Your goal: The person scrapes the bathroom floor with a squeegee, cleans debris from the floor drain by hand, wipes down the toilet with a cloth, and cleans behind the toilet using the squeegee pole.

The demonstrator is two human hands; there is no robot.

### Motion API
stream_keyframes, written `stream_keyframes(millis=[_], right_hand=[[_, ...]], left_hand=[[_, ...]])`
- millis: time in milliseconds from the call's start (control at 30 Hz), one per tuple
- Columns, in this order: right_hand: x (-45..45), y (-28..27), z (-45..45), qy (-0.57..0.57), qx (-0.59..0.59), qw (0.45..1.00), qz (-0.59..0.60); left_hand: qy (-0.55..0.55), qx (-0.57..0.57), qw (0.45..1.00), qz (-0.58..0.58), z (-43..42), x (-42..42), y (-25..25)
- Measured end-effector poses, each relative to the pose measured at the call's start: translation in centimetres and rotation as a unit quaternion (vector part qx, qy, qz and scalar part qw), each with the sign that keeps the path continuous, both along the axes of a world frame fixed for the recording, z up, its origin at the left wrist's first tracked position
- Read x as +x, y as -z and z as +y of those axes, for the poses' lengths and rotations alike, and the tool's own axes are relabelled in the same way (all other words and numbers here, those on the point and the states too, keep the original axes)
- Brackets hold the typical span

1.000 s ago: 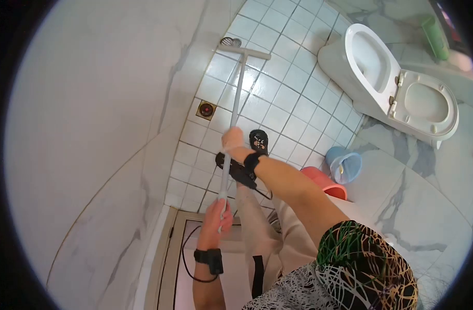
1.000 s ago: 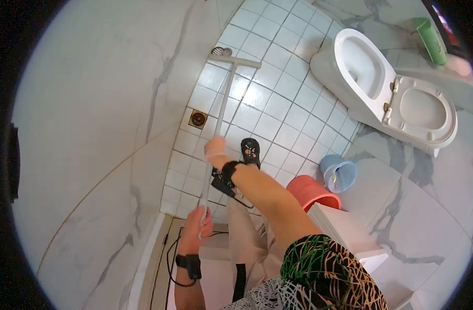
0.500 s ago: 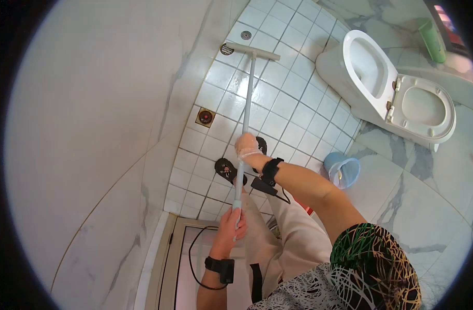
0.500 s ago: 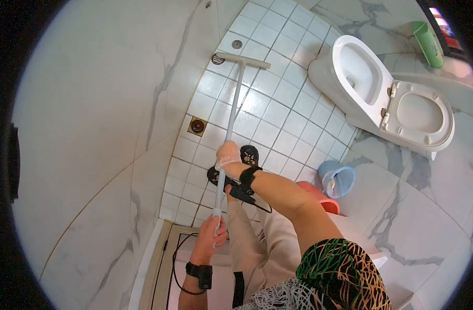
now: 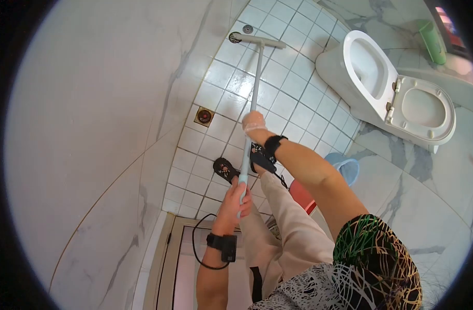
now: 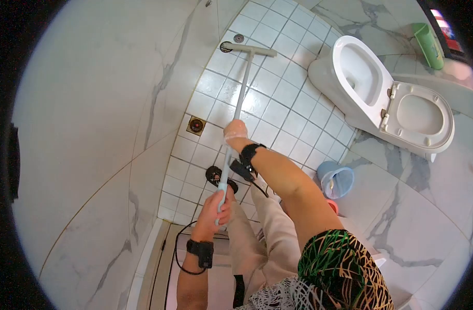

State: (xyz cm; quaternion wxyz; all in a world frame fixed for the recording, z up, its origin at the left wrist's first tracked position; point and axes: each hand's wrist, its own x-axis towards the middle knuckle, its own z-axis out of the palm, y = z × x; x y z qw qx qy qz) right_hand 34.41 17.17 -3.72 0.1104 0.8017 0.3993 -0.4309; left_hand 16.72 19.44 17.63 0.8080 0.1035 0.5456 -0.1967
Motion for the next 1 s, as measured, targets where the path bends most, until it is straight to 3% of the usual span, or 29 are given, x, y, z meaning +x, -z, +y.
stream_keyframes(millis=[133, 200, 267, 333, 400, 500, 567, 633, 700, 767, 800, 867, 933, 1000], right_hand=[[-3.8, 0.0, -0.4, -0.052, 0.044, 0.998, 0.011], [-6.1, -0.5, 1.8, 0.014, -0.009, 0.998, 0.058], [-11.3, 0.6, 2.9, 0.008, -0.017, 0.997, 0.073], [-15.2, -2.6, 1.2, -0.078, 0.057, 0.992, 0.081], [-20.4, -3.7, 1.3, -0.037, -0.027, 0.992, 0.120], [-27.7, -6.0, 0.4, 0.003, 0.005, 0.986, 0.167], [-32.4, -4.1, 0.3, 0.060, 0.007, 0.976, 0.208], [-27.0, -10.4, 1.0, 0.214, -0.042, 0.946, 0.239], [-24.2, -11.8, 0.1, 0.168, -0.049, 0.955, 0.241], [-24.5, -9.1, -1.6, -0.087, -0.004, 0.975, 0.206], [-22.7, -9.0, -1.8, 0.185, -0.034, 0.970, 0.154], [-17.4, -6.0, -3.2, -0.038, -0.005, 0.995, 0.087], [-9.7, -5.5, -2.3, -0.039, -0.024, 0.994, 0.094], [-7.1, -0.6, -2.1, 0.068, 0.043, 0.997, 0.017]], left_hand=[[0.008, 0.021, 0.999, 0.043, 0.2, -2.6, -1.4], [0.007, 0.029, 0.995, 0.091, 0.8, -4.4, -2.4], [0.004, 0.009, 0.990, 0.139, 1.7, -6.7, -3.4], [0.069, 0.068, 0.981, 0.167, 0.7, -9.2, -6.3], [0.042, 0.020, 0.977, 0.209, -0.3, -13.4, -8.1], [0.012, -0.009, 0.970, 0.243, -1.0, -16.4, -12.0], [-0.012, -0.024, 0.970, 0.243, -1.0, -18.4, -13.4], [-0.005, -0.032, 0.972, 0.232, -0.7, -18.3, -14.1], [0.024, -0.033, 0.975, 0.219, -0.8, -17.1, -15.3], [0.051, -0.001, 0.977, 0.206, -1.1, -16.0, -14.6], [0.065, 0.018, 0.978, 0.197, -1.1, -14.9, -13.6], [0.080, 0.040, 0.987, 0.135, -1.0, -11.4, -10.5], [0.071, 0.061, 0.988, 0.122, -1.2, -7.3, -6.6], [0.031, 0.009, 0.997, 0.075, -0.8, -3.9, -3.0]])
